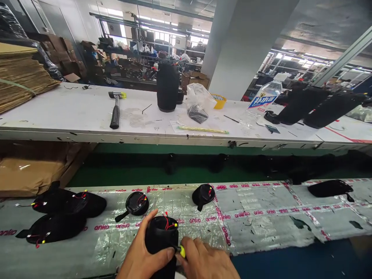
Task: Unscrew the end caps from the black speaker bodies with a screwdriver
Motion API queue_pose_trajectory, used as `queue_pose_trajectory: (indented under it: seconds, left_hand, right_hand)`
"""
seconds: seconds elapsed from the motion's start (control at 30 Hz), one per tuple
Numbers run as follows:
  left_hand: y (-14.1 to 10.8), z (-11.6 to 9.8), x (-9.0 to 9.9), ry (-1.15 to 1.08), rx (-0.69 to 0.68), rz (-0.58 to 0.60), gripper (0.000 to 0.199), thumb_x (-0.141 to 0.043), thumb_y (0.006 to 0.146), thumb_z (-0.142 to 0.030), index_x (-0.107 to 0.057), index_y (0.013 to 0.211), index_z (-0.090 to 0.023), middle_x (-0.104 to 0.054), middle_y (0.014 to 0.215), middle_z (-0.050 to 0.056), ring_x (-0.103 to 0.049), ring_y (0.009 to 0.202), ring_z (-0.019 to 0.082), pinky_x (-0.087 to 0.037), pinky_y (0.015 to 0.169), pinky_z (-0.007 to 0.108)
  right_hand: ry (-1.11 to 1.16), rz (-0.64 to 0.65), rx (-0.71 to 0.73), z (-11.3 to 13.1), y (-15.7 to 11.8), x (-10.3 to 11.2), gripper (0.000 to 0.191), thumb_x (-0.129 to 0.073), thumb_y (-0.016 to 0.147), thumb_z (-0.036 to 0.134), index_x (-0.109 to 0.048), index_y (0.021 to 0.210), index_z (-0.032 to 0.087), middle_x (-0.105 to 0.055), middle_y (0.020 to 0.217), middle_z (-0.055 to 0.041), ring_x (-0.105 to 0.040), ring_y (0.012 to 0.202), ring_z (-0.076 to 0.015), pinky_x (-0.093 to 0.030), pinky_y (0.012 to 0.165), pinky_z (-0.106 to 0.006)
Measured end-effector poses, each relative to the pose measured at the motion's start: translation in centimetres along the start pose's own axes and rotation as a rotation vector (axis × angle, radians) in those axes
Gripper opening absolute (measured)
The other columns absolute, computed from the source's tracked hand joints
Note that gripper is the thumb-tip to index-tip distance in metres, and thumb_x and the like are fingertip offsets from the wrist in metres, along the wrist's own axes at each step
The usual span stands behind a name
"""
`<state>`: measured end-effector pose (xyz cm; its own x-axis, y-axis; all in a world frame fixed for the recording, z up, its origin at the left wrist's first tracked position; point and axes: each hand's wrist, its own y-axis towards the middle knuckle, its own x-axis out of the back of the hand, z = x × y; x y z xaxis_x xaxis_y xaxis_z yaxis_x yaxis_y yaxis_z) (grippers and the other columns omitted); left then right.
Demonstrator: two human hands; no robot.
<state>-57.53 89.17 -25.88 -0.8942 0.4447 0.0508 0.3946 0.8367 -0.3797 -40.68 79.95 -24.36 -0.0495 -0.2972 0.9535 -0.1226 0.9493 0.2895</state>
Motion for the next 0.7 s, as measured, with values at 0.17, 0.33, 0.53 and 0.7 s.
queue_pose_trajectory:
  seconds: [0.17, 0.33, 0.53, 0.7]
  left_hand:
    - [-0.6, -0.2, 0.6, 0.020, 0.046, 0.011, 0.089, -0.074, 0.066, -0.046, -0.039, 0.144, -0.025, -0.072, 0.123, 0.008, -0.063, 0.118, 0.038, -0.037, 0.109, 0.052]
    - [-0.5, 0.3, 1.3, 0.025, 0.040, 0.051, 0.092, -0.075, 0.068, -0.056, -0.037, 0.146, -0.026, -0.071, 0.127, 0.008, -0.061, 0.123, 0.038, -0.038, 0.109, 0.051]
    - [-0.2, 0.0, 1.7, 0.022, 0.055, 0.016, 0.087, -0.079, 0.063, -0.058, -0.048, 0.138, -0.027, -0.074, 0.123, 0.005, -0.065, 0.117, 0.036, -0.045, 0.104, 0.046]
    - [0.1, 0.0, 1.6, 0.051, 0.028, -0.056, 0.082, -0.083, 0.058, -0.055, -0.054, 0.130, -0.027, -0.076, 0.113, 0.005, -0.068, 0.108, 0.036, -0.050, 0.097, 0.045]
  right_hand:
    - [0.048, 0.077, -0.028, 1.1, -0.2, -0.2, 0.015, -0.046, 0.107, 0.038, -0.046, 0.099, 0.026, -0.063, 0.065, 0.0057, -0.065, 0.046, -0.0163, -0.040, 0.037, -0.030]
    - [0.080, 0.072, -0.077, 1.7, -0.5, -0.4, 0.013, -0.042, 0.108, 0.034, -0.047, 0.100, 0.026, -0.063, 0.066, 0.0059, -0.065, 0.045, -0.0159, -0.039, 0.038, -0.031]
    - [0.107, 0.106, -0.075, 1.5, -0.2, -0.3, 0.016, -0.037, 0.109, 0.032, -0.046, 0.097, 0.026, -0.063, 0.065, 0.0058, -0.065, 0.045, -0.0165, -0.038, 0.039, -0.031]
    - [0.146, 0.143, -0.072, 1.5, -0.1, -0.3, 0.009, -0.044, 0.107, 0.031, -0.044, 0.099, 0.026, -0.064, 0.067, 0.0063, -0.066, 0.046, -0.0166, -0.036, 0.039, -0.031]
